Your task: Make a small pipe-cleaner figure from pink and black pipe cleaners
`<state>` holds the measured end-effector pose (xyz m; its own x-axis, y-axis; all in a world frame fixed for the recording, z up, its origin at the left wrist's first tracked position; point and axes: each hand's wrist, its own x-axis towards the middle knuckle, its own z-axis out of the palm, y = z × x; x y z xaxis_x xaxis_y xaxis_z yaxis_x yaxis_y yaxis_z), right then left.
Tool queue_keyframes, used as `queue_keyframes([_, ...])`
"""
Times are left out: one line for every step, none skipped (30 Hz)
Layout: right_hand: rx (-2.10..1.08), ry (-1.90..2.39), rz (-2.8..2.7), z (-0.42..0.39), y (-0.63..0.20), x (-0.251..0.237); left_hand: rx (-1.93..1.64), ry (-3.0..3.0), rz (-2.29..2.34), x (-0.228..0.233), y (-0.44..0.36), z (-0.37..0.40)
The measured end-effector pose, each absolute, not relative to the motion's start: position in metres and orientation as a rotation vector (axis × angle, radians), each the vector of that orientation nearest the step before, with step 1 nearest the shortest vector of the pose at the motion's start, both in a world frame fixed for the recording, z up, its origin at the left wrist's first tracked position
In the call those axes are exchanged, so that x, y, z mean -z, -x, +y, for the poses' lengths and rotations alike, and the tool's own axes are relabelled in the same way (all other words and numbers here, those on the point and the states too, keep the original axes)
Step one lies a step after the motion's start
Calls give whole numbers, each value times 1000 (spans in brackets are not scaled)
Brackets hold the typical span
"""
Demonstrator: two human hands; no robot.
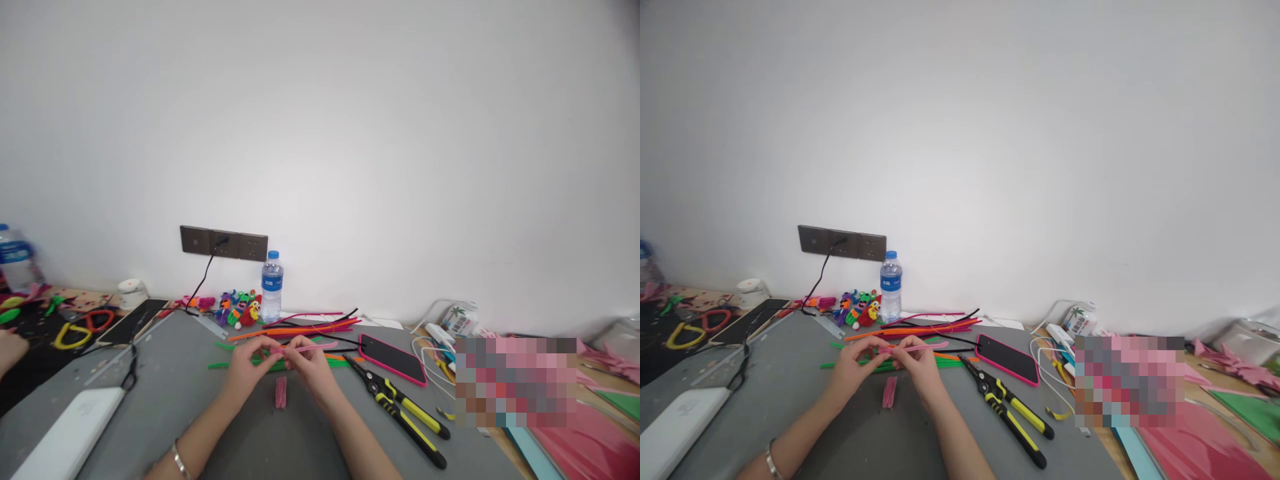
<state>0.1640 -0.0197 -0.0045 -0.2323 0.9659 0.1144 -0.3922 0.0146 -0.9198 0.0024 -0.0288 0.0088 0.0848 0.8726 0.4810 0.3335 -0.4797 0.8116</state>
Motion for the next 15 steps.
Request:
queue_keyframes([-1505, 732, -1112, -20, -164, 5, -1404, -1857, 1182, -9, -3, -29])
queue_keyframes([-1504, 730, -1114, -20, -164, 5, -1412, -1853, 1177, -10, -3, -29])
queue_keyframes([-1499, 725, -1115, -20, -164, 5, -1418, -1853, 1169, -11, -3, -29])
queue_keyframes([-1490, 716, -1115, -20, -164, 5, -1424, -1854, 1161, -11, -3, -30])
queue_keyframes([-1484, 707, -1116, -20, -164, 4, -1428, -1856, 1156, -12, -3, -30])
queue_keyframes([-1483, 695, -1117, -21, -165, 3, -1430, -1859, 1154, -11, -2, -29])
queue_keyframes([-1490, 682, -1117, -22, -165, 2, -1435, -1858, 1155, -10, -2, -29])
queue_keyframes([-1506, 668, -1117, -23, -166, 0, -1444, -1854, 1157, -9, -1, -28])
queue_keyframes([-1527, 655, -1118, -24, -167, -2, -1452, -1847, 1157, -7, 0, -27])
queue_keyframes([-1547, 643, -1120, -25, -168, -4, -1464, -1835, 1156, -6, 1, -26])
queue_keyframes([-1563, 633, -1123, -25, -169, -6, -1471, -1820, 1151, -4, 2, -25])
queue_keyframes([-1573, 624, -1128, -26, -170, -8, -1479, -1804, 1146, -2, 3, -24])
queue_keyframes([-1581, 617, -1135, -26, -171, -9, -1479, -1792, 1140, -2, 4, -23])
queue_keyframes([-1585, 611, -1144, -27, -172, -10, -1475, -1784, 1134, -1, 5, -23])
queue_keyframes([-1590, 607, -1149, -27, -173, -10, -1472, -1779, 1129, -1, 5, -23])
